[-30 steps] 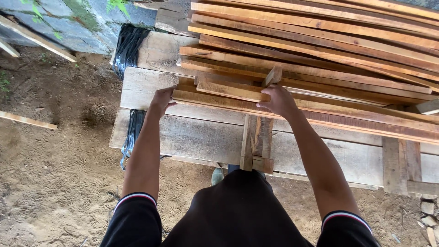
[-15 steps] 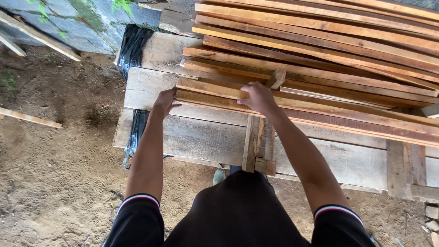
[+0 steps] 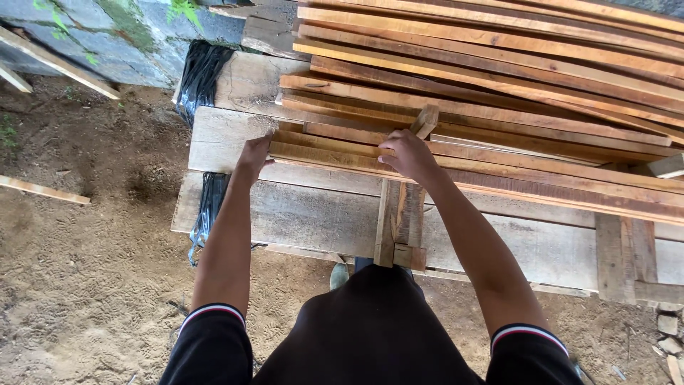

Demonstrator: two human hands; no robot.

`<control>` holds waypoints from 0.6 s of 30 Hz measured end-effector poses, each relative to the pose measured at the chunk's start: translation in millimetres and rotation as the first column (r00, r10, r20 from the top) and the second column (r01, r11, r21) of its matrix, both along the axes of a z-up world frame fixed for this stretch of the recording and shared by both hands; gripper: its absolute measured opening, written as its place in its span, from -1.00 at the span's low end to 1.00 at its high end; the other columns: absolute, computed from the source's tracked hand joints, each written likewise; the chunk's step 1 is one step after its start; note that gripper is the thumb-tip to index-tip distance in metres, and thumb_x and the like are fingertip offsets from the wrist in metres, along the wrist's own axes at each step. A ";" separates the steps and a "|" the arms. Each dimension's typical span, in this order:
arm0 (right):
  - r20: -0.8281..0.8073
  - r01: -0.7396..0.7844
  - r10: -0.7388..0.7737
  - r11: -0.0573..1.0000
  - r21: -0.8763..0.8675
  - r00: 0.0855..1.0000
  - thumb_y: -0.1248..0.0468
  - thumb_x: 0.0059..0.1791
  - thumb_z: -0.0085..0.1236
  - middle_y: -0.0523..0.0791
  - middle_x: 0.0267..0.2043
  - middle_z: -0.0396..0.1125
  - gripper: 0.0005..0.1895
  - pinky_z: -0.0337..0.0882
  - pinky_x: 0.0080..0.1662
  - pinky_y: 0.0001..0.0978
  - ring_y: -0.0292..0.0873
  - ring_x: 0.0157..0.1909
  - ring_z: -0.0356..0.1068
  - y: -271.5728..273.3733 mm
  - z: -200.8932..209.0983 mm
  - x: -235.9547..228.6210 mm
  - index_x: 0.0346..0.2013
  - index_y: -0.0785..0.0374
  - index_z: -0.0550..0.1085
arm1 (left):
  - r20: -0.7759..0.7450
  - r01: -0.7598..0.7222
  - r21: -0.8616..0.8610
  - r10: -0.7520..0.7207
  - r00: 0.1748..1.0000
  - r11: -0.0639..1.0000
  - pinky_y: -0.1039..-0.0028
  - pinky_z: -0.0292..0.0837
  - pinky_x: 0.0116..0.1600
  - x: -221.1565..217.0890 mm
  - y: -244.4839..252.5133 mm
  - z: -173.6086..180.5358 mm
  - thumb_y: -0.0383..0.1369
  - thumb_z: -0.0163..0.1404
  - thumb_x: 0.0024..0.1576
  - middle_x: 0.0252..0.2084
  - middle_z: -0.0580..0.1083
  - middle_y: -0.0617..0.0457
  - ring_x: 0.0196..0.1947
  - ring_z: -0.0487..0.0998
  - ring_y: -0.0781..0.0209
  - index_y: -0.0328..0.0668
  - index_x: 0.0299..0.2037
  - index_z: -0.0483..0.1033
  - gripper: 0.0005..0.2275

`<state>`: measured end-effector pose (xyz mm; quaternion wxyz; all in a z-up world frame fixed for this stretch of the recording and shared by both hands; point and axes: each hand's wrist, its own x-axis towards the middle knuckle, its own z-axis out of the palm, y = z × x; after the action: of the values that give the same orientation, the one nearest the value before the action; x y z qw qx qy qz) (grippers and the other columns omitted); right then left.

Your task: Sort and bundle thin wooden slats in a workshop environment.

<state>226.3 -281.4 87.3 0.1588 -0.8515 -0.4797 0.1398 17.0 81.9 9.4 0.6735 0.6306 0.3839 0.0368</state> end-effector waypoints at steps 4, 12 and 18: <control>-0.001 0.011 -0.011 1.000 0.008 1.000 0.09 0.03 0.27 0.01 0.08 0.41 -0.64 0.42 0.17 -0.03 0.06 0.23 0.34 -1.2 17.8 -7.6 0.03 0.22 0.60 | -0.057 0.012 0.100 -0.007 0.998 0.995 0.13 0.59 0.06 7.8 4.4 -10.5 0.00 -0.11 0.35 0.04 0.56 -0.21 0.02 0.62 -0.09 -0.20 0.18 0.54 -0.56; -0.081 0.044 -0.044 0.999 0.003 0.996 0.13 0.08 0.21 0.02 0.10 0.40 -0.65 0.39 0.22 -0.04 0.08 0.27 0.31 3.8 28.0 -8.9 0.10 0.22 0.57 | -0.116 0.151 -0.007 -0.151 0.982 0.988 -0.15 0.27 0.35 4.4 9.2 36.5 0.03 -0.22 0.38 0.31 0.38 -0.27 0.35 0.35 -0.26 -0.32 0.37 0.31 -0.43; -0.046 0.089 -0.089 0.996 -0.012 0.995 0.16 0.15 0.05 0.01 0.24 0.32 -0.60 0.33 0.29 -0.04 0.06 0.38 0.23 7.8 37.0 -5.1 0.25 0.22 0.45 | -0.242 0.138 0.052 -0.121 0.963 0.989 -0.18 0.29 0.31 32.0 -4.8 60.3 0.05 -0.17 0.36 0.37 0.30 -0.37 0.43 0.19 -0.37 -0.41 0.34 0.31 -0.40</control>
<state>221.3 -273.6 124.2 0.1719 -0.8694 -0.4368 0.1546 49.0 77.1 69.7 0.6014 0.6770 0.4184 -0.0701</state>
